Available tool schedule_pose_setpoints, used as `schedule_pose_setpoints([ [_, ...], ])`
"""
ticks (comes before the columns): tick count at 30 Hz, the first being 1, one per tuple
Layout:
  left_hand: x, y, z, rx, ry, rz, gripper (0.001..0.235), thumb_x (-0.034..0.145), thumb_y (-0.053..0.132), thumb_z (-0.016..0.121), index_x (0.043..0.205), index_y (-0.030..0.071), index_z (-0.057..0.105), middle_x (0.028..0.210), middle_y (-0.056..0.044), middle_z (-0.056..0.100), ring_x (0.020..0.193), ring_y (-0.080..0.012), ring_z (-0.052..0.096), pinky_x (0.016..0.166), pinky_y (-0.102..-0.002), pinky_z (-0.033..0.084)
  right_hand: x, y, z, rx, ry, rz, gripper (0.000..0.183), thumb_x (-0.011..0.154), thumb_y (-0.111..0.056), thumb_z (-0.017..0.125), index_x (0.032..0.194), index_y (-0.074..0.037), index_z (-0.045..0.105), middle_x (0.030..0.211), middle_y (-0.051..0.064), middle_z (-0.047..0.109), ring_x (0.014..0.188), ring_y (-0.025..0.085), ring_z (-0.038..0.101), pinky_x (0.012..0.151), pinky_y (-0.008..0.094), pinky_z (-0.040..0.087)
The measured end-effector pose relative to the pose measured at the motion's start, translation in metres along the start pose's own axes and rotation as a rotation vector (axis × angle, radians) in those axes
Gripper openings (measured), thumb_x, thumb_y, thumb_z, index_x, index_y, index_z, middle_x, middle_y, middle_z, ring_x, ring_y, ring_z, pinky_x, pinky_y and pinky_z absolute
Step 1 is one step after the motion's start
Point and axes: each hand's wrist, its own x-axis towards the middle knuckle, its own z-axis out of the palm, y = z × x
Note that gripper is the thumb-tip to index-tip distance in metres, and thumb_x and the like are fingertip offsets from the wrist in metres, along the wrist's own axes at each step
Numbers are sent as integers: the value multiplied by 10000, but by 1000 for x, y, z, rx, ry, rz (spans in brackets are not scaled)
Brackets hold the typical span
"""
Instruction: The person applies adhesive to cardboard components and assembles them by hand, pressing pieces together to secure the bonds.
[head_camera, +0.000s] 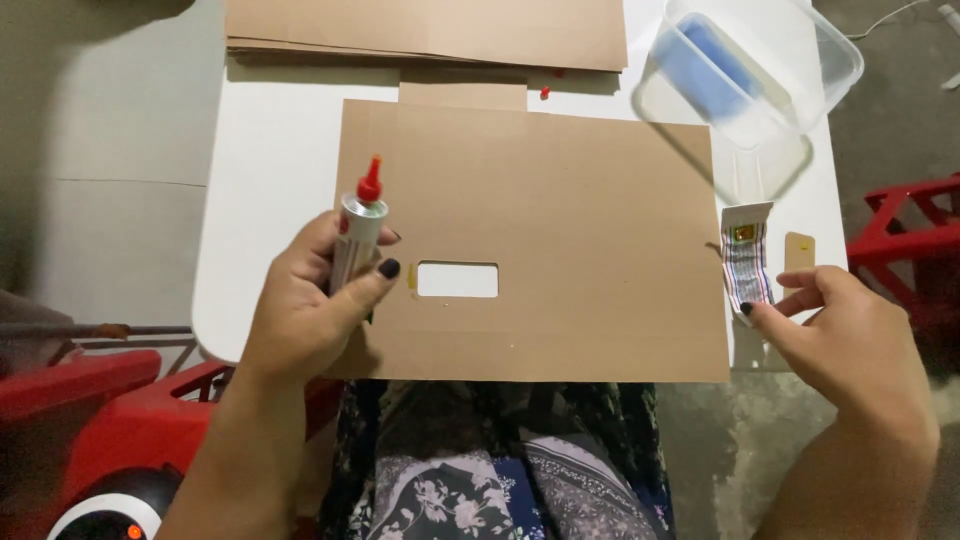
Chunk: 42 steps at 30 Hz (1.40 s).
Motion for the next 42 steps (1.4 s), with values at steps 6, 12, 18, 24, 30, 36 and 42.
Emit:
schedule_pose_setpoints([
  [6, 1, -20, -5, -235, 33, -48, 219, 964, 196, 662, 1157, 93, 649, 689, 25, 481, 580, -76, 429, 508, -225, 363, 0, -13, -6, 80, -115, 124, 497, 835, -346, 756, 1229, -44, 750, 963, 157, 773, 873, 283, 689, 783, 424, 481],
  [12, 1, -33, -10, -167, -55, 43, 249, 929, 187, 737, 1157, 129, 655, 1011, 38, 644, 788, -52, 532, 773, -225, 464, 10, 22, 18, 289, -25, -43, 190, 866, -143, 777, 770, -40, 650, 667, 78, 600, 634, 185, 468, 590, 346, 350],
  [18, 0, -24, -2, -18, -87, 106, 339, 890, 182, 771, 1202, 89, 677, 1052, 21, 678, 938, -100, 632, 842, -262, 522, 8, 2, 30, 1349, -102, -245, 150, 962, -94, 694, 1053, -3, 617, 854, 120, 664, 607, 209, 679, 419, 275, 447],
  [24, -6, -13, 5, 83, 10, 157, 258, 901, 157, 762, 1138, 98, 680, 727, 70, 507, 610, -64, 428, 557, -239, 396, -7, -85, 73, 1406, -450, -188, 214, 980, -18, 624, 1061, 179, 643, 954, 335, 729, 851, 365, 750, 623, 305, 600],
  [30, -13, -10, 0, 159, 134, 273, 277, 777, 53, 810, 1044, 18, 742, 708, -155, 684, 589, -260, 651, 558, -347, 506, -26, -122, 102, 1114, -212, -178, 404, 992, -349, 692, 878, 32, 766, 738, 127, 751, 647, 186, 731, 576, 319, 591],
  [36, -55, 18, -2, 266, -414, 198, 299, 779, 172, 726, 1078, 160, 721, 898, 22, 771, 726, -167, 688, 627, -293, 487, -41, -140, 80, 771, -76, -348, 104, 966, -194, 676, 942, -96, 700, 777, 3, 771, 649, 86, 700, 655, 214, 550],
  [42, -76, 15, 10, 269, -530, 202, 317, 764, 183, 622, 1067, 175, 717, 994, 28, 785, 825, -203, 734, 694, -329, 535, -47, -145, 84, 805, 37, -492, 115, 958, -162, 692, 893, -80, 738, 782, 41, 716, 560, 109, 659, 578, 222, 553],
])
